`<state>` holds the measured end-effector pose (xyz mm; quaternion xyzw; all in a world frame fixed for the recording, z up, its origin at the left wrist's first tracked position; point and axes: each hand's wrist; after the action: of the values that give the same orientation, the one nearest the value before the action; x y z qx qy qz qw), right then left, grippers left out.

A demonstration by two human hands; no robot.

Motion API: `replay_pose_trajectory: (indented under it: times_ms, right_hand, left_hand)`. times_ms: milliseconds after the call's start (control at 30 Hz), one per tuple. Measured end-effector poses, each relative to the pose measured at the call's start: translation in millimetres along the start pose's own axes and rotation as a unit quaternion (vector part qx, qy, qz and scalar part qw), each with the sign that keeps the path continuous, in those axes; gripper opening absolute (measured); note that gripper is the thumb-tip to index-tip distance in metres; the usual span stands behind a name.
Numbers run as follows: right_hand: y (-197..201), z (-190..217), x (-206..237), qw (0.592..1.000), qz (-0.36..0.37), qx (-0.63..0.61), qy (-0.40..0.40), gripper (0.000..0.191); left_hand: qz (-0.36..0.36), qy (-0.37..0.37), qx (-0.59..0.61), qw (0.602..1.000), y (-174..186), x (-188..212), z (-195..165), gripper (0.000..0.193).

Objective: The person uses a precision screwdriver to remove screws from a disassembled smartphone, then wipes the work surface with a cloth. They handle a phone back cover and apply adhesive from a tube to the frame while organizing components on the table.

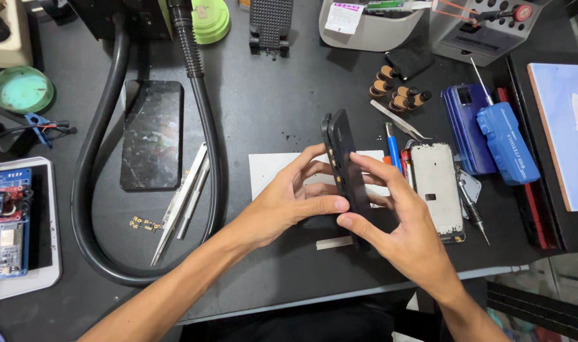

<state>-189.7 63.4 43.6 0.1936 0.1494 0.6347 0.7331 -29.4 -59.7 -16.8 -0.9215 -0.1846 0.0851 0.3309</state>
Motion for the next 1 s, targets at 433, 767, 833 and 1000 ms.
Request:
replay_pose_trajectory:
  times_ms: [433,767,833,1000]
  right_hand:
    - [-28,5,11,0.975,-0.053,0.184,0.109,0.070]
    - [-22,-28,19,0.958,-0.125,0.205,0.159,0.038]
    - [-12,-31,24,0.990,-0.112,0.073,0.044,0.034]
    - [7,-30,29,0.992,-0.031,-0.100,-0.069,0.033]
  left_hand:
    - [-0.066,-0.045,0.028,0.996,3,-2,-1,0.072]
    - [-0.110,-0.008,-0.088,0.990,8,-2,-8,0.072]
    - [-0.113,-0.025,-0.080,0.990,13,-2,-12,0.060]
    - [-0.089,-0.040,-0.057,0.994,23,0,-21,0.025]
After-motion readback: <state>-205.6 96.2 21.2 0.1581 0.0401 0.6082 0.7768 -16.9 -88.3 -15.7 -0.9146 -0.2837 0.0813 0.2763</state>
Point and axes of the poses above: each hand's wrist, its own x-axis away from the middle knuckle, its own y-axis out of the back of the hand, z = x × y, and after that the axes turned 5 degrees about z, right-handed
